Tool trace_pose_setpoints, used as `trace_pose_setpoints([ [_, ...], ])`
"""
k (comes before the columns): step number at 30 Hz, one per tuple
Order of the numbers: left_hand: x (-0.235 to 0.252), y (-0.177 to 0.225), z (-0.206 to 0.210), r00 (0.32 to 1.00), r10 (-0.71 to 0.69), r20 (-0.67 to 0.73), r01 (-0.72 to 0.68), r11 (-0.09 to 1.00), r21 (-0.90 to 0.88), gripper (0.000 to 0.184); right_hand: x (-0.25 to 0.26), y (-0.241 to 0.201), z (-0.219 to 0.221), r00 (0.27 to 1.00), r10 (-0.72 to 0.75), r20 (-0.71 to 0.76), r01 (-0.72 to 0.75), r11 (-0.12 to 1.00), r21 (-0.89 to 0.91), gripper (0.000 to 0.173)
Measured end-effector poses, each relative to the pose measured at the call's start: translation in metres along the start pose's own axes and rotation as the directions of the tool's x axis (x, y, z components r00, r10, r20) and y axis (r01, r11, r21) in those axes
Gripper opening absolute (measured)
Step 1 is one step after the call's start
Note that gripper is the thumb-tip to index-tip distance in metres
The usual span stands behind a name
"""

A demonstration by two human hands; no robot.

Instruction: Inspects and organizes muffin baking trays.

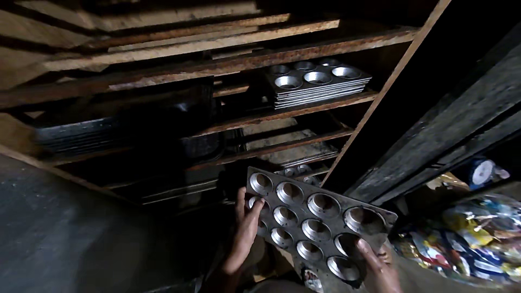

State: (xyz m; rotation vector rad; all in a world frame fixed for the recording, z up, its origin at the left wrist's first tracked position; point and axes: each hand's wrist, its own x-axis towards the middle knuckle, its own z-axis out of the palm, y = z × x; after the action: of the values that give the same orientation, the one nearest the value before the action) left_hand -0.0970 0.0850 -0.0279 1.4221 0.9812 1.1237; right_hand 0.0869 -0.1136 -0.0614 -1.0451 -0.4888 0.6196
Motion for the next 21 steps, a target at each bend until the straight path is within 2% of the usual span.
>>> trace_pose_setpoints([
  [2, 0.0, 0.002, 0.001, 0.999, -0.035, -0.003, 0.035, 0.999, -0.041, 0.051, -0.001, -0.005, 0.001, 0.999, -0.036, 0.032, 0.036, 0.999, -0.022, 0.02],
  [5, 0.003, 0.001, -0.001, 0.999, -0.006, -0.033, 0.004, 0.998, -0.07, 0.027, -0.001, -0.006, 0.001, 0.996, -0.066, 0.055, 0.069, 0.997, -0.045, 0.014],
  [6, 0.004, 0.0, -0.002, 0.999, -0.002, -0.037, 0.0, 0.998, -0.065, 0.025, -0.001, -0.006, 0.001, 0.997, -0.061, 0.054, 0.063, 0.997, -0.045, 0.014],
  [10, 0.01, -0.009, -0.018, 1.0, -0.006, -0.01, 0.006, 0.999, -0.049, 0.027, 0.002, -0.002, 0.007, 0.993, 0.084, -0.078, -0.085, 0.996, -0.011, 0.031],
  [13, 0.014, -0.015, -0.043, 0.998, 0.012, -0.063, -0.017, 0.997, -0.079, 0.031, 0.008, 0.014, 0.006, 0.967, 0.218, -0.129, -0.215, 0.976, 0.042, 0.026],
  [16, 0.015, -0.019, -0.073, 0.979, 0.099, -0.18, -0.096, 0.995, 0.025, 0.024, 0.014, 0.029, 0.011, 0.939, 0.315, -0.139, -0.303, 0.948, 0.098, 0.023],
  [18, 0.013, -0.013, -0.086, 0.964, 0.086, -0.251, -0.051, 0.989, 0.141, 0.018, 0.016, 0.035, 0.017, 0.924, 0.358, -0.132, -0.342, 0.931, 0.127, 0.023],
  [20, 0.009, -0.009, -0.091, 0.948, 0.085, -0.307, -0.002, 0.965, 0.262, 0.026, 0.018, 0.037, 0.025, 0.909, 0.399, -0.12, -0.385, 0.914, 0.126, 0.029],
  [21, 0.005, -0.011, -0.094, 0.951, 0.12, -0.284, -0.033, 0.956, 0.293, 0.028, 0.018, 0.037, 0.03, 0.903, 0.416, -0.107, -0.404, 0.907, 0.117, 0.032],
])
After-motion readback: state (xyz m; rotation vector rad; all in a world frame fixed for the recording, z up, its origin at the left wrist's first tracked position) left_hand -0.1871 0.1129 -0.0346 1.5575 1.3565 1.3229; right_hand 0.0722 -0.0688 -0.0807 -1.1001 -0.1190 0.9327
